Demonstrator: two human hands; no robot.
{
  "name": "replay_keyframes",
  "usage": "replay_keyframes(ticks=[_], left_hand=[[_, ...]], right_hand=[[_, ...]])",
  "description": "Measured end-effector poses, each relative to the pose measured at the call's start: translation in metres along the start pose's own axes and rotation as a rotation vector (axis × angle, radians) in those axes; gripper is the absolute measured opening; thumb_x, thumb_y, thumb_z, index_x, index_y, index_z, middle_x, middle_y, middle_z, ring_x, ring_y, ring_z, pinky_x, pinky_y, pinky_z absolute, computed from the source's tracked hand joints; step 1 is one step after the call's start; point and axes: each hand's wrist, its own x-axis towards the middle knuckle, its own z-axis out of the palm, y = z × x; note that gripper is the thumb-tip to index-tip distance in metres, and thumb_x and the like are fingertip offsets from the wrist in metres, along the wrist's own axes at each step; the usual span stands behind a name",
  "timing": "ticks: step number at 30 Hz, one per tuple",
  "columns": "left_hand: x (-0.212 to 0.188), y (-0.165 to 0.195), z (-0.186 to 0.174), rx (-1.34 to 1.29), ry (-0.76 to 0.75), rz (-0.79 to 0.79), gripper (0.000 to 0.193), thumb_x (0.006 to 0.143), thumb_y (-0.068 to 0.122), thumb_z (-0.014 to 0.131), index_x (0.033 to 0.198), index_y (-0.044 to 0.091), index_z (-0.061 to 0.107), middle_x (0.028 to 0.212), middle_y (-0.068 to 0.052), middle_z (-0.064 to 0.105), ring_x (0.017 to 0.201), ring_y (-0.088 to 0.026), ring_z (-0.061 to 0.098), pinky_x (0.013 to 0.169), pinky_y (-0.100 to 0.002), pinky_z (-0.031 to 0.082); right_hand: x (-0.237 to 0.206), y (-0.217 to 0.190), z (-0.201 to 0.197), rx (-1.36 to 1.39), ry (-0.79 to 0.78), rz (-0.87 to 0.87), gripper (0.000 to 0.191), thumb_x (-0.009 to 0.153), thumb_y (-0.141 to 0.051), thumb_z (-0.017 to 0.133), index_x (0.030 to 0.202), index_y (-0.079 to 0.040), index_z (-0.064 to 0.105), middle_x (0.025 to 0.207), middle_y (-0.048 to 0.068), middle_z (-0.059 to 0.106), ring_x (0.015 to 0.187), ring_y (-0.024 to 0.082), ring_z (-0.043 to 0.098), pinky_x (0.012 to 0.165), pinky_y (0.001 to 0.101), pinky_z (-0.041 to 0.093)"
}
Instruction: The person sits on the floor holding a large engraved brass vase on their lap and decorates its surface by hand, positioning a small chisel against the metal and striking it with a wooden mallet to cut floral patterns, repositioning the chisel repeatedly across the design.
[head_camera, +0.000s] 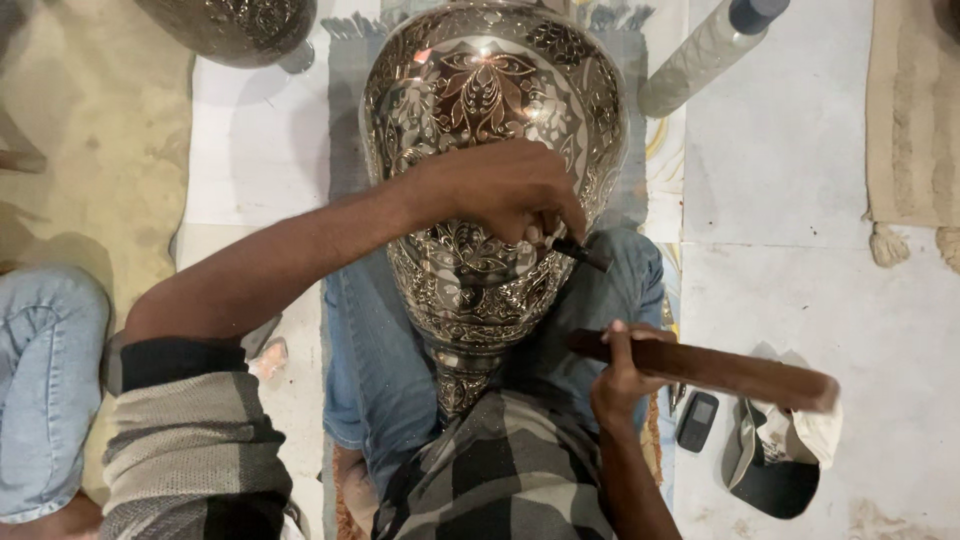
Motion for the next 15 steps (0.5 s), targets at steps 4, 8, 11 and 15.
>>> replay_keyframes(ticks=[4, 8, 11, 15], left_hand=[[0.0, -0.002, -0.002, -0.127, 0.042, -0.043, 0.043, 0.074, -0.006, 0.072, 0.111, 0.015, 0.079, 0.085, -0.005, 0.079, 0.071, -0.016, 0.077, 0.054, -0.034, 0.059], [-0.006, -0.003, -0.006, -0.535, 0.218, -0.061, 0.046, 0.078, -0.007, 0.068, 0.122, 0.006, 0.071, 0.1, -0.012, 0.079, 0.085, -0.016, 0.081, 0.072, -0.029, 0.065], [-0.016, -0.002, -0.01, -0.619, 0.221, -0.051, 0.039, 0.082, -0.007, 0.07, 0.12, 0.0, 0.071, 0.105, -0.017, 0.078, 0.09, -0.02, 0.082, 0.08, -0.03, 0.064], [-0.014, -0.003, -0.011, -0.388, 0.145, -0.054, 0.046, 0.076, -0.012, 0.064, 0.118, 0.004, 0.073, 0.094, -0.013, 0.079, 0.082, -0.016, 0.079, 0.063, -0.028, 0.062]], right_hand=[[-0.001, 0.0, -0.014, -0.547, -0.34, 0.347, 0.012, 0.08, -0.001, 0.073, 0.086, -0.003, 0.063, 0.065, 0.007, 0.058, 0.058, 0.015, 0.051, 0.052, 0.0343, 0.041], [-0.024, 0.015, -0.022, -0.61, -0.205, 0.35, 0.025, 0.081, -0.008, 0.084, 0.093, -0.004, 0.063, 0.079, 0.007, 0.064, 0.067, 0.014, 0.059, 0.063, 0.0331, 0.049], [-0.04, 0.035, -0.026, -0.481, -0.136, 0.383, 0.032, 0.079, -0.01, 0.086, 0.1, -0.005, 0.063, 0.088, 0.005, 0.067, 0.077, 0.013, 0.064, 0.072, 0.0296, 0.053], [-0.047, 0.049, -0.034, -0.32, -0.084, 0.696, 0.036, 0.075, -0.008, 0.086, 0.101, -0.002, 0.062, 0.085, 0.01, 0.064, 0.069, 0.019, 0.063, 0.065, 0.0331, 0.053]])
